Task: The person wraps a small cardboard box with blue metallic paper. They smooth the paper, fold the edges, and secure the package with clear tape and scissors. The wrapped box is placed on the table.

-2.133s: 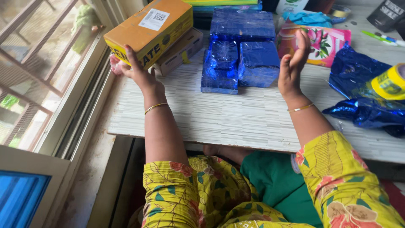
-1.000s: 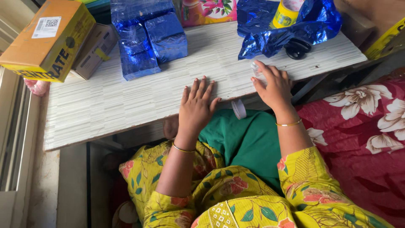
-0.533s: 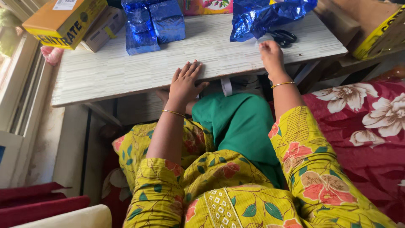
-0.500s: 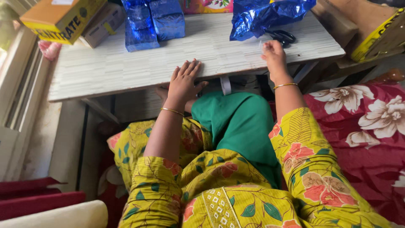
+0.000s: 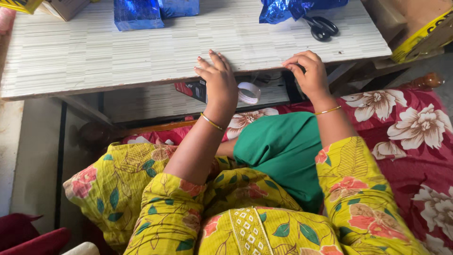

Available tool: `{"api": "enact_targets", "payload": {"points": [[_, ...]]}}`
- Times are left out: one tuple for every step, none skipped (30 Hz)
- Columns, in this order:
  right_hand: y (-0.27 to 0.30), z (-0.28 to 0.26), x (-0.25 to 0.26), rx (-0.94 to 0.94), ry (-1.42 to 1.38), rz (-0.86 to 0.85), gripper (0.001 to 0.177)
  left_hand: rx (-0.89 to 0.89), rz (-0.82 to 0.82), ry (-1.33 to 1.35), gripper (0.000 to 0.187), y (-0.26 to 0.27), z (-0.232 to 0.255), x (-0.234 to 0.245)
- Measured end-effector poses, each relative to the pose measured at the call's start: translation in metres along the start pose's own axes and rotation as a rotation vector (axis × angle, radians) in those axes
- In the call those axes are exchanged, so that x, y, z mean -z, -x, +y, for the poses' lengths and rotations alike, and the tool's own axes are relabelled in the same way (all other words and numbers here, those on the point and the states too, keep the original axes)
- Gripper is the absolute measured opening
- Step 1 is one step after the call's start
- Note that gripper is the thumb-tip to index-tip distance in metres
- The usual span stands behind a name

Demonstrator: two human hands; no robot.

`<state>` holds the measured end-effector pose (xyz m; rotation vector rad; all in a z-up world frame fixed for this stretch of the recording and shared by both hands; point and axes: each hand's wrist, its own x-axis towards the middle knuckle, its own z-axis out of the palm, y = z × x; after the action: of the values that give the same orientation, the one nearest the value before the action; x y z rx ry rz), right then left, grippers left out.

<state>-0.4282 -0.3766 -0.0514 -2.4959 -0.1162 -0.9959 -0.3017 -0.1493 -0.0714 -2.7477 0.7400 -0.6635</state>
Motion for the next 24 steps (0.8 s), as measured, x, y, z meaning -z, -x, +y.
{"api": "enact_targets", "payload": {"points": [[0.001,0.002,-0.004,-0.04,-0.027,0.024,0.006,-0.036,-0.01,-0.007,0.069,0.003,-0.005,0.001],[0.004,0.005,-0.008,-0.082,-0.051,0.049,0.005,-0.074,-0.019,-0.013,0.071,0.009,-0.008,0.002],[0.006,0.008,-0.013,-0.175,-0.083,0.064,0.006,-0.079,-0.02,-0.044,0.068,0.014,-0.01,0.005],[0.001,0.015,-0.016,-0.261,-0.109,0.091,0.007,-0.083,-0.005,-0.074,0.064,0.012,-0.011,0.009],[-0.007,0.022,-0.02,-0.347,-0.136,0.118,0.008,-0.087,0.01,-0.104,0.061,0.008,-0.012,0.014],[-0.01,0.028,-0.023,-0.414,-0.26,0.185,0.01,-0.083,-0.002,-0.126,0.06,0.008,-0.011,0.017],[-0.013,0.034,-0.025,-0.479,-0.384,0.254,0.012,-0.079,-0.012,-0.148,0.059,0.007,-0.01,0.02],[-0.011,0.04,-0.025,-0.547,-0.5,0.33,0.015,-0.083,-0.022,-0.164,0.058,0.007,-0.008,0.023],[-0.006,0.043,-0.026,-0.58,-0.666,0.442,0.021,-0.084,-0.032,-0.157,0.057,0.008,-0.008,0.025],[-0.003,0.047,-0.024,-0.597,-0.829,0.558,0.031,-0.08,-0.037,-0.148,0.057,0.006,-0.008,0.028],[0.003,0.05,-0.022,-0.607,-0.991,0.675,0.043,-0.076,-0.041,-0.138,0.056,0.005,-0.01,0.031],[0.014,0.051,-0.023,-0.607,-1.012,0.714,0.041,-0.096,-0.031,-0.109,0.057,0.005,-0.015,0.033],[0.028,0.052,-0.025,-0.606,-1.033,0.753,0.039,-0.117,-0.022,-0.08,0.059,0.006,-0.02,0.036],[0.043,0.054,-0.031,-0.601,-1.062,0.8,0.037,-0.14,-0.008,-0.061,0.061,0.008,-0.029,0.037],[0.06,0.056,-0.037,-0.661,-1.033,0.768,0.03,-0.178,-0.043,0.032,0.069,0.011,-0.038,0.038],[0.073,0.061,-0.041,-0.705,-0.999,0.755,0.023,-0.227,-0.059,0.123,0.077,0.008,-0.047,0.04],[0.083,0.07,-0.045,-0.75,-0.968,0.742,0.018,-0.278,-0.079,0.213,0.085,0.003,-0.054,0.04],[0.093,0.079,-0.048,-0.717,-0.862,0.767,0.021,-0.302,-0.056,0.337,0.091,-0.001,-0.059,0.039],[0.101,0.088,-0.054,-0.687,-0.755,0.79,0.025,-0.327,-0.037,0.462,0.097,-0.005,-0.064,0.035],[0.109,0.092,-0.059,-0.667,-0.649,0.802,0.031,-0.345,-0.032,0.587,0.103,-0.006,-0.068,0.03],[0.119,0.094,-0.063,-0.628,-0.605,0.79,0.024,-0.385,-0.051,0.637,0.105,-0.009,-0.069,0.025],[0.116,0.098,-0.065,-0.58,-0.566,0.771,0.02,-0.412,-0.065,0.686,0.107,-0.017,-0.069,0.022],[0.112,0.096,-0.067,-0.533,-0.524,0.752,0.019,-0.44,-0.08,0.734,0.109,-0.023,-0.07,0.018],[0.108,0.089,-0.066,-0.562,-0.478,0.734,0.017,-0.452,-0.063,0.735,0.107,-0.027,-0.07,0.015]]}}
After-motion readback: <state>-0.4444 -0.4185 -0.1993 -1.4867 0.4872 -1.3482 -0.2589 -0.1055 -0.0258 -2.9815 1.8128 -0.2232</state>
